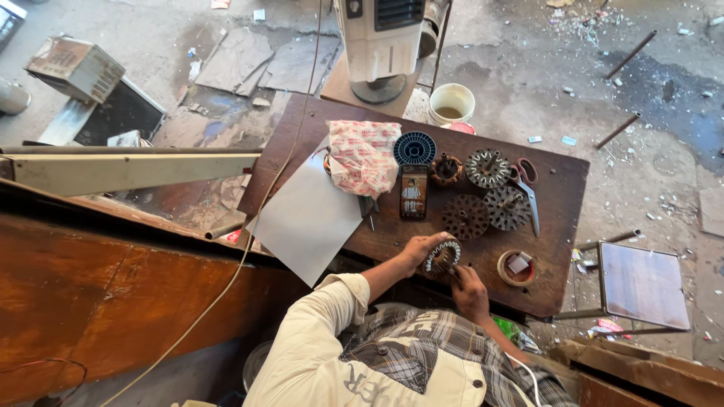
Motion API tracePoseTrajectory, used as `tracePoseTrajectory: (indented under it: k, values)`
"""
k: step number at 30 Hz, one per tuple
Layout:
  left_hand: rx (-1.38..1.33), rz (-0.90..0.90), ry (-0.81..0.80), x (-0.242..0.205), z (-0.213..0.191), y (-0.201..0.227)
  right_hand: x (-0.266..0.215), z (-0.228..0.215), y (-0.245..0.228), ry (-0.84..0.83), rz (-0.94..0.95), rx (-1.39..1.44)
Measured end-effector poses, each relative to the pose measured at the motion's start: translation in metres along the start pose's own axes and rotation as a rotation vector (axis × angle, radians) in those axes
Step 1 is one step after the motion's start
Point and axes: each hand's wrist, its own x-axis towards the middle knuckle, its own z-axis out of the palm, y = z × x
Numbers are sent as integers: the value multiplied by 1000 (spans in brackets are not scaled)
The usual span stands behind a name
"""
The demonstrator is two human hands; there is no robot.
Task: The person assembles a cylindrical electrical component by inserting small white rectangular pieces into slots around its circumference. They repeatedly pick up pieces from a small container and place them into the component, rotating it as needed.
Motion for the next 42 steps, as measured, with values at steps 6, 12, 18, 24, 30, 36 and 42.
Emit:
tracePoseTrajectory:
  k: [6,12,18,24,30,36,42]
  values:
    - [-4,-32,-10,-9,5,-3,-7,-1,9,1,-35,35]
    - [-1,0,-76,-8,4,4,10,13,28,21,83,26]
    - [187,-18,-185,1,2,-8,21,-6,44,-94,198,0]
    - [482,8,-113,10,3,-11,26,-7,42,-155,155,-21]
    - [484,-43,-62,11,3,-4,20,-3,37,-161,112,-28]
    - [422,-67,-104,13,1,-1,15,2,38,-181,110,57]
    - [251,-96,-199,-11,10,21,21,1,28,-111,90,34]
